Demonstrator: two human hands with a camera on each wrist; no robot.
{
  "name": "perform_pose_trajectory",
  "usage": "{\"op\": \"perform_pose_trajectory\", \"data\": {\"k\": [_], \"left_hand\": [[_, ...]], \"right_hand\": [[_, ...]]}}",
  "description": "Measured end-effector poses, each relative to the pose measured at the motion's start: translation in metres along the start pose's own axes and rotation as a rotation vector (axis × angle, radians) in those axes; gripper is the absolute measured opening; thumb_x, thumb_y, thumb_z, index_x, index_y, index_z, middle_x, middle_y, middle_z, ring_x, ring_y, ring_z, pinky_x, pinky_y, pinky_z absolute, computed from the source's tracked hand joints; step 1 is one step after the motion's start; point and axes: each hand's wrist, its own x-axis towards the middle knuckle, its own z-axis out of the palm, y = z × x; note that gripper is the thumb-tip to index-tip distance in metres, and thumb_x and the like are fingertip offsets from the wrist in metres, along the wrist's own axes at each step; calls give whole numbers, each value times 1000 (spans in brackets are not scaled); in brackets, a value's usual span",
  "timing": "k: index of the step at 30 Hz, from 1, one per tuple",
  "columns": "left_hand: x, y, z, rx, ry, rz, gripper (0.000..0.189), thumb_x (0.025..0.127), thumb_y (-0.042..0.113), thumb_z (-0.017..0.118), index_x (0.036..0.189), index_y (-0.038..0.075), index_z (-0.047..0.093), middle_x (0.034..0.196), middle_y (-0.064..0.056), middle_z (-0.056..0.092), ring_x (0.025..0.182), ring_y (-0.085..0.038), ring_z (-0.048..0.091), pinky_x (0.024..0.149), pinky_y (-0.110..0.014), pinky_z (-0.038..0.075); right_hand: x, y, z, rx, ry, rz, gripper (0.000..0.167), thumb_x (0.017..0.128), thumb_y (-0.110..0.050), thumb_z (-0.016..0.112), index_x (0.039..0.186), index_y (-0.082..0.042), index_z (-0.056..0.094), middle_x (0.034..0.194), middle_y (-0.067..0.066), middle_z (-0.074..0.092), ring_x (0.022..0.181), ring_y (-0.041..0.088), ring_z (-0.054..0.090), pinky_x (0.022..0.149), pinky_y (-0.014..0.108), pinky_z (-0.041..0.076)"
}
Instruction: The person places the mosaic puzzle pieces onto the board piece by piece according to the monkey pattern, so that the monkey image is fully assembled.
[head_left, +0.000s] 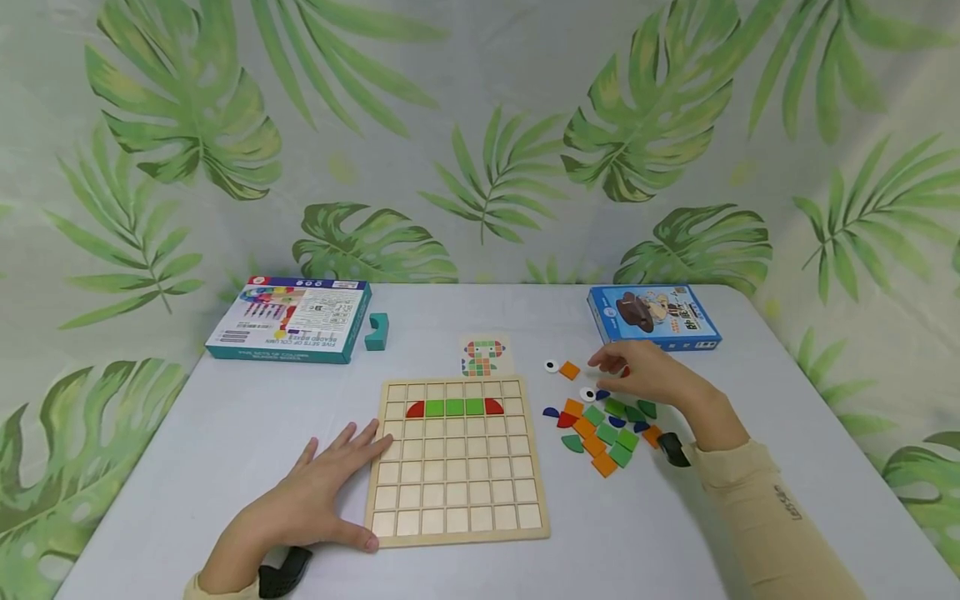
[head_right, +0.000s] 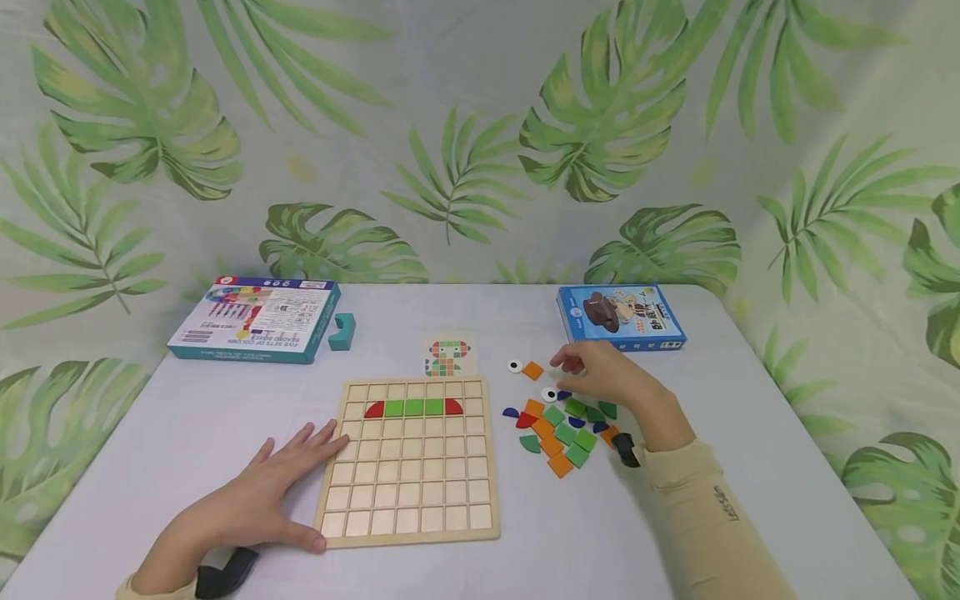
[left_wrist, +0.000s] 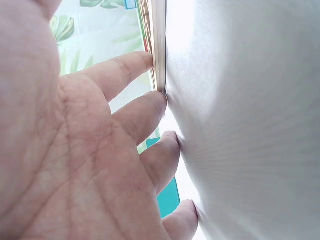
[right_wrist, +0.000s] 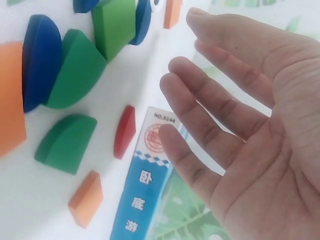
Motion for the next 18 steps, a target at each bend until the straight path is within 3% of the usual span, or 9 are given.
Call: {"op": "perform_pose_trajectory", "data": {"k": [5,11,18], "left_hand": [[0,0,-1,-5,-6,-5,126,60,67,96,166,25,43,179,-9,27,166,-49,16,121,-87,3],[0,0,0,-12,-5,-2,126,60,67,96,166,25,43,179,-9,27,166,-49,16,121,-87,3],[0,-1,1,-15,0,0,126,60,67,96,166,25,42,179,-9,27,166,-48,16,122,-86,2]], "right_hand": [[9,-2,7,20,-4,0,38,98,-20,78,132,-5,72,114,10,75,106,24,67,99,49,62],[21,-8,14,45,-16,-9,45,98,-23,80,136,-3,68,107,10,74,97,22,65,91,42,62],[32,-11,19,7,-12,-29,38,98,-21,79,131,-4,70,103,9,75,89,19,65,84,39,59]]}}
